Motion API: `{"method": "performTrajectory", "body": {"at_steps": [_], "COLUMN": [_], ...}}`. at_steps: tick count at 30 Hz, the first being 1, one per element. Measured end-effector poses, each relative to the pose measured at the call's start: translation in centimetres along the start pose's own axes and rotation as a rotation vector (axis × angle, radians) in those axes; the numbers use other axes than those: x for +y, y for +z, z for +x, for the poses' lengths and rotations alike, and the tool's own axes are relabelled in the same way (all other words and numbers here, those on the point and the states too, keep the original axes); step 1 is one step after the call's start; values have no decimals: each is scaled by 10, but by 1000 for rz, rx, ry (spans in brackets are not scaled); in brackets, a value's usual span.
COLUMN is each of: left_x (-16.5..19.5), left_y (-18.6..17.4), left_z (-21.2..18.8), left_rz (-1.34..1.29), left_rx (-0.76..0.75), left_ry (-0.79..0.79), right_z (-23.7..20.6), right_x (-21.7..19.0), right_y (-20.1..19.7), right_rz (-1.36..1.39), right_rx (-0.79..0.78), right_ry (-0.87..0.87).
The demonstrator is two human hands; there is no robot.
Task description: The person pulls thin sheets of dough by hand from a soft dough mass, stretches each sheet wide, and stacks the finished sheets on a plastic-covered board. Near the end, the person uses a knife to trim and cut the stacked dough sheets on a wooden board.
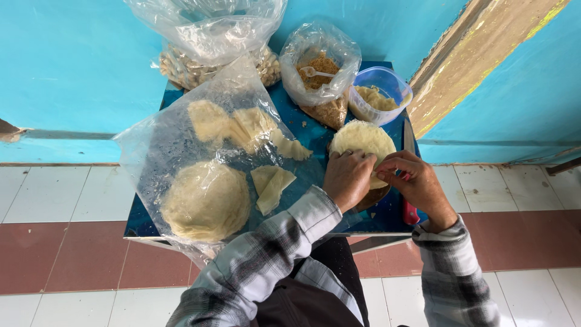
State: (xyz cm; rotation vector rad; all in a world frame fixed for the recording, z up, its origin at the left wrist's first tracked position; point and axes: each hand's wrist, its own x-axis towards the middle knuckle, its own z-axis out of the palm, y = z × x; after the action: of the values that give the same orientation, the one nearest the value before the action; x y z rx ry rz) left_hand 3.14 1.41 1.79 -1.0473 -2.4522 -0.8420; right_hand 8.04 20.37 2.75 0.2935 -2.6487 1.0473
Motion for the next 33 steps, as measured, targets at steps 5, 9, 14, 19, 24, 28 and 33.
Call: {"method": "performTrajectory", "body": {"at_steps": [5,9,14,19,24,28,33], "left_x": [-15,-28,-43,-54,-101,-110,-108], "left_y": [6,0,-26,-45,-98,-127,-120], "left_z": [-3,-5,-20,-23,-55,-99,-108], "left_rz": [117,251,102,-53,-71,331,203], "left_rx": [70,-32,36,6,-284,-57,52], "left_ry": [209,218,139,43,-335,-259,-284], "right_z": [-8,-15,-22,-27,-22,-5,12], "right_x": [0,-7,-26,-59,-96,-122,-142], "right_y": [4,6,9,9,38,75,114], "right_rz": [-126,-232,-301,-185,-74,-167,-235], "right_rx": [20,37,59,136,41,-9,-87], "right_ry": [-137,-197,-161,-123,-271,-354,-331]}}
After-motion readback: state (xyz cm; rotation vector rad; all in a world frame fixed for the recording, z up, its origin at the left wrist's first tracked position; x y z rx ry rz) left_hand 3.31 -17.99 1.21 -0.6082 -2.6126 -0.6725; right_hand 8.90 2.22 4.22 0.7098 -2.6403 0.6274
